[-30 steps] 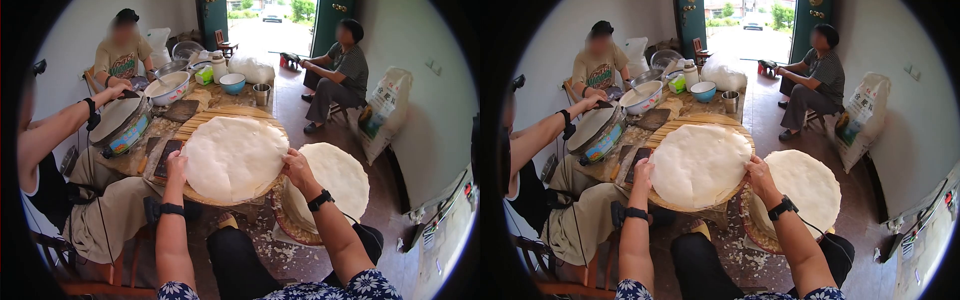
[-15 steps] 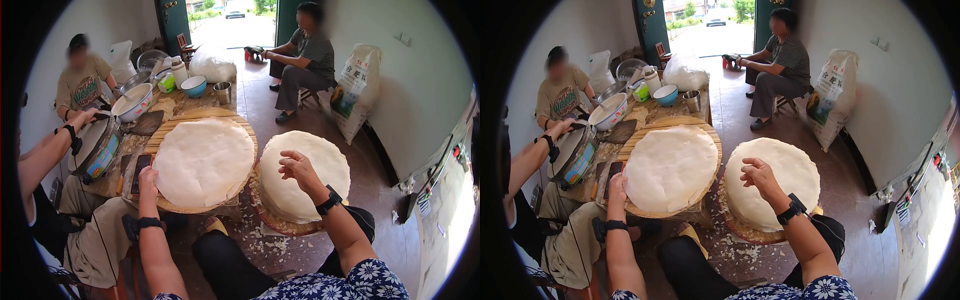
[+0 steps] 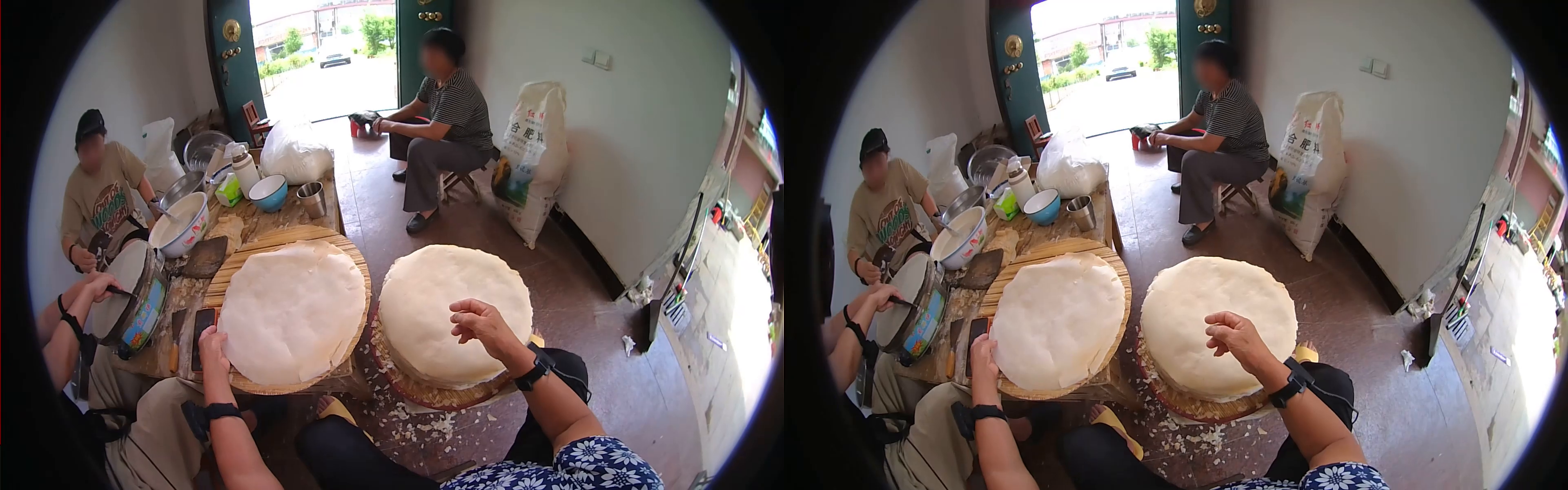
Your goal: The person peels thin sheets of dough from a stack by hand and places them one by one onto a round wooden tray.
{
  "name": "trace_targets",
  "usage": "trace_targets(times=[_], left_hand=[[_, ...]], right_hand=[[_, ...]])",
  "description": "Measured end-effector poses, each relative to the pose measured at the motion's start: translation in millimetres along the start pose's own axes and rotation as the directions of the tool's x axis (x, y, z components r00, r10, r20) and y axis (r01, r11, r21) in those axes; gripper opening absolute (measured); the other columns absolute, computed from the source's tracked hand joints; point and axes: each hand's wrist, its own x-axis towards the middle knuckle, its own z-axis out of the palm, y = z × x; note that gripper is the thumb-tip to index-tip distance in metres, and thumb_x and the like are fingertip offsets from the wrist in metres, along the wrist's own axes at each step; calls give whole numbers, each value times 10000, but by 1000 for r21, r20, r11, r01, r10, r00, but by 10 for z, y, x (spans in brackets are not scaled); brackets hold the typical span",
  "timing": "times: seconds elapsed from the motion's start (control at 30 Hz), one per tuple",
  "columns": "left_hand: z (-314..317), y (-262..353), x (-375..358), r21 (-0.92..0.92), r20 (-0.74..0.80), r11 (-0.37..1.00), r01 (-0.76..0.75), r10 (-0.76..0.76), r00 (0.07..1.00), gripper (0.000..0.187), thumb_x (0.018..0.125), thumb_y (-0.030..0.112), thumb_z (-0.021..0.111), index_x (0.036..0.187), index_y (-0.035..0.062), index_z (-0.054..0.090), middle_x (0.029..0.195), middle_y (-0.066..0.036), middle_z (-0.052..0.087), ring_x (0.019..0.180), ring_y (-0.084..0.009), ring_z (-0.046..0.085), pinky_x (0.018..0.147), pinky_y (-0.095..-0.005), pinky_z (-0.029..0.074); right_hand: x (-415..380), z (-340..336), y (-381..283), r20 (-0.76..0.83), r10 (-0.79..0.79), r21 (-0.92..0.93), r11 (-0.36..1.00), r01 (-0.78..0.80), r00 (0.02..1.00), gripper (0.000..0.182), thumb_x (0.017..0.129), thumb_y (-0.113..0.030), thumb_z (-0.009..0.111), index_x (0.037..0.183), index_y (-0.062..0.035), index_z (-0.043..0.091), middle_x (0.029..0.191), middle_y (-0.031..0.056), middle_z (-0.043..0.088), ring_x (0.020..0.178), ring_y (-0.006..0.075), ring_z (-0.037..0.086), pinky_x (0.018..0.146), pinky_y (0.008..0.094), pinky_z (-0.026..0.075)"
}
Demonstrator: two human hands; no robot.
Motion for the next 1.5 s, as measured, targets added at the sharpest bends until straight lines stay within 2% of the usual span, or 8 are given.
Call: trace_targets(times=[0.23, 0.4, 0.63, 0.73, 0.8, 0.9, 1.2, 1.5], left_hand=[[60, 3, -22, 124, -67, 988, -90, 99, 993, 599, 706, -58, 512, 1294, -62, 396, 1177, -203, 521, 1050, -314, 541, 893, -395, 450], [135, 36, -138, 441, -103, 849, -292, 371, 923, 574, 703, -43, 525, 1270, -66, 439, 1244, -213, 516, 1135, -311, 516, 963, -362, 404], [314, 119, -489, 734, -125, 627, -261, 502, 856, 531, 736, -23, 512, 1263, -66, 462, 1280, -185, 514, 1157, -265, 512, 977, -327, 388], [535, 198, -703, 478, -22, 783, -399, 465, 885, 512, 751, -18, 513, 1259, -58, 471, 1275, -166, 518, 1158, -239, 511, 969, -320, 393], [964, 400, -1206, 107, 94, 909, -403, 395, 914, 465, 790, -13, 514, 1253, -42, 484, 1235, -140, 532, 1117, -210, 524, 943, -306, 408], [1504, 438, -1761, -13, 183, 919, -395, 390, 902, 438, 802, -27, 533, 1239, -11, 516, 1192, -78, 537, 1004, -138, 497, 917, -276, 404], [2441, -593, -2736, -130, 589, 985, 112, -14, 808, 372, 824, 15, 582, 1191, -11, 531, 1117, -49, 559, 923, -106, 516, 861, -256, 428], [2483, -990, -2566, -88, 502, 991, 98, -41, 864, 373, 811, -11, 560, 1182, -24, 526, 1083, -45, 562, 922, -105, 524, 861, -250, 430]], right_hand=[[-72, -86, 14, -7, 30, 41, 999, -30, 1000, 226, 873, -105, 597, 1081, -17, 593, 837, 15, 603, 714, 102, 619, 592, 234, 522], [-125, -185, 19, -20, 31, 62, 998, -29, 999, 204, 873, -103, 594, 1059, -20, 599, 839, 17, 607, 709, 104, 622, 587, 238, 524], [-158, -398, -71, -34, -39, 53, 998, 40, 999, 200, 874, -102, 591, 1052, -13, 602, 829, 22, 610, 704, 104, 620, 586, 237, 521], [-136, -561, -155, -140, -111, 45, 992, 118, 984, 193, 873, -96, 589, 1043, -6, 606, 817, 28, 610, 692, 99, 610, 575, 229, 504], [-71, -716, -163, -217, -174, 2, 984, 178, 961, 181, 875, -94, 586, 1031, -5, 611, 818, 27, 609, 691, 97, 607, 569, 226, 499], [15, -946, -158, -305, -229, -52, 973, 224, 924, 174, 875, -92, 581, 1020, -2, 614, 817, 26, 608, 692, 94, 605, 556, 221, 492], [52, -1393, 85, -485, -223, -139, 974, 177, 845, 147, 884, -86, 546, 990, -7, 610, 808, 32, 606, 677, 101, 598, 551, 227, 487], [105, -1604, 224, -513, -240, -239, 962, 132, 824, 144, 860, -99, 573, 961, -20, 640, 762, 21, 616, 658, 86, 579, 568, 235, 475]])
